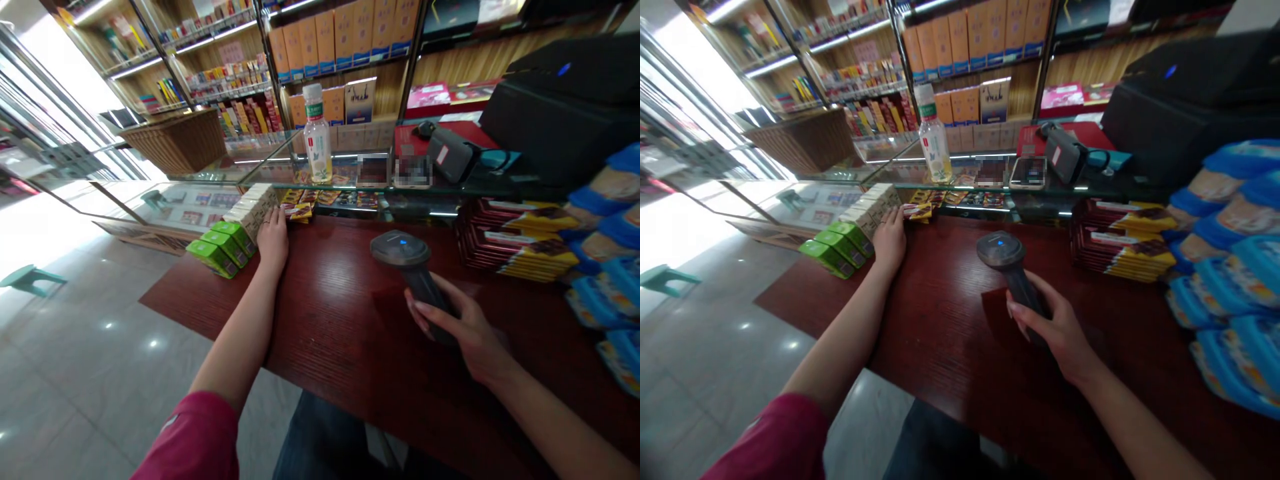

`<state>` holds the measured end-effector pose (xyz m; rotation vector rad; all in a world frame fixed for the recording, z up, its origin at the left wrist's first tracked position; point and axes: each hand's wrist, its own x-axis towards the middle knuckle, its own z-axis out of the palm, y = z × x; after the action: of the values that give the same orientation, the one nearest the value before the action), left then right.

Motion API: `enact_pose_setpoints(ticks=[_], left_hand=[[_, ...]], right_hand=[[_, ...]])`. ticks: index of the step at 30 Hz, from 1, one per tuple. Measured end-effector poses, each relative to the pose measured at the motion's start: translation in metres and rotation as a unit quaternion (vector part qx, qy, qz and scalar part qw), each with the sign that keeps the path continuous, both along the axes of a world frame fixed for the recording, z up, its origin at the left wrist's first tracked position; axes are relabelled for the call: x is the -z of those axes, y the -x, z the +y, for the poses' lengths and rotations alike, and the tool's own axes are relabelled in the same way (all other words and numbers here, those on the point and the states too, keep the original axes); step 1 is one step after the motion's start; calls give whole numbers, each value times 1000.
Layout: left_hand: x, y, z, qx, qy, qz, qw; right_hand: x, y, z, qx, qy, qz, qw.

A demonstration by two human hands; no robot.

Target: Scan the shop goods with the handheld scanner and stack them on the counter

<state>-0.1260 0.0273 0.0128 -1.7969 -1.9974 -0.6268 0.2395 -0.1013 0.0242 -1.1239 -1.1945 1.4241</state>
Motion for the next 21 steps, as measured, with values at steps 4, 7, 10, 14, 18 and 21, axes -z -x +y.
enact_pose_setpoints(ticks=[4, 7, 10, 14, 18, 21], left_hand=[[-1, -18, -8, 34, 14, 1, 999], [4, -21, -6, 51, 33, -20, 998], [11, -14, 2, 69, 45, -45, 996], [18, -4, 14, 77, 64, -77, 992], [19, 0, 20, 66, 75, -88, 991], [14, -2, 16, 69, 68, -86, 992]], right_hand=[[3, 0, 1, 2, 0, 0, 1000], [4, -1, 3, 11, -2, 5, 1000], [2, -1, 4, 18, -12, 10, 1000], [-6, 0, 5, 16, -11, 11, 1000], [-13, 2, 7, 10, -17, 17, 1000], [-14, 4, 9, 24, -35, 26, 999]])
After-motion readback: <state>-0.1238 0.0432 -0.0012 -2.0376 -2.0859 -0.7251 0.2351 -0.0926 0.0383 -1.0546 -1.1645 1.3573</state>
